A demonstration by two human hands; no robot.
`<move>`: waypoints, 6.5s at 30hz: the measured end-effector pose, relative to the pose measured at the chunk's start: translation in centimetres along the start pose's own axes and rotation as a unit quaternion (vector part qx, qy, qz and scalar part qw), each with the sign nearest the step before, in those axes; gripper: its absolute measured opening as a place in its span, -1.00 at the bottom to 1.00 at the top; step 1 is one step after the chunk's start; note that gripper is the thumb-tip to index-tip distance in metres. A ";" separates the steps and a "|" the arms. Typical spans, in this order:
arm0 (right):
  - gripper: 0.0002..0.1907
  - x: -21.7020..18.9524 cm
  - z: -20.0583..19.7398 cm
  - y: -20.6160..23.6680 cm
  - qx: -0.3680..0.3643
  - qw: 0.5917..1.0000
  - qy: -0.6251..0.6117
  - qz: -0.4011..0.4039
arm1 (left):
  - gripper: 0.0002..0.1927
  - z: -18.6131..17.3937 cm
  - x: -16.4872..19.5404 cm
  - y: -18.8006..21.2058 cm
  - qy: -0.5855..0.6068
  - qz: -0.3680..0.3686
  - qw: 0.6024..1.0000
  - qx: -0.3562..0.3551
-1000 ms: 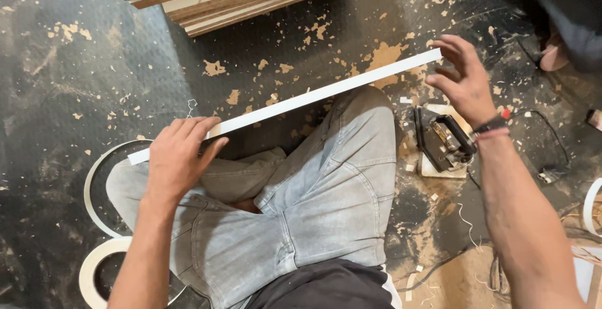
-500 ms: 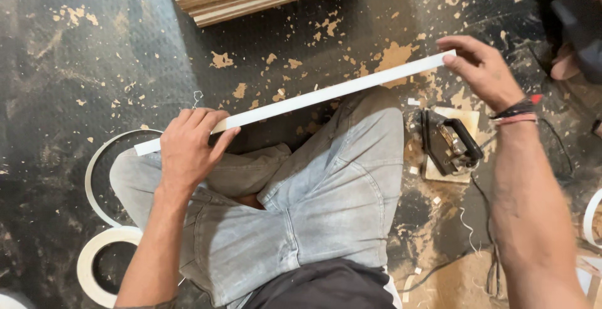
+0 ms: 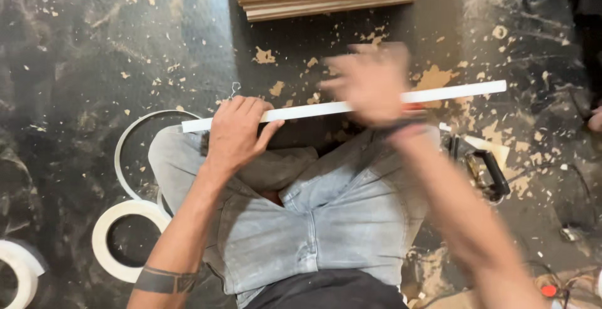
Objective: The person sits on the workshop floor and applies white edge banding tape to the edges of wood panels. They press the tape along a board edge with a hand-held heated edge banding iron, trim the ends and excess with a small blade, and set finished panels aside while starting the next board.
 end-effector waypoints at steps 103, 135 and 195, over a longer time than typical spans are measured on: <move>-0.66 21.0 -7.0 18.0 0.073 0.746 -0.470 0.466 | -0.41 -1.2 -9.1 2.5 0.090 -0.230 0.964 -0.098; -0.82 12.6 8.2 28.4 -0.060 0.830 -0.034 0.554 | -0.64 -1.1 -5.6 1.0 -0.161 -0.068 0.981 -0.087; -0.67 10.1 3.4 31.4 0.251 0.791 -0.317 0.459 | -0.69 -4.1 -3.1 4.1 -0.047 -0.050 0.997 -0.033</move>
Point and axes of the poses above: each hand's wrist, its own y-axis away from the middle knuckle, its own z-axis out of the palm, x = y × z, the point moved 4 cm from there along -y, towards the middle knuckle, and after that the axes turned 1 degree about z, right-handed, at the moved point
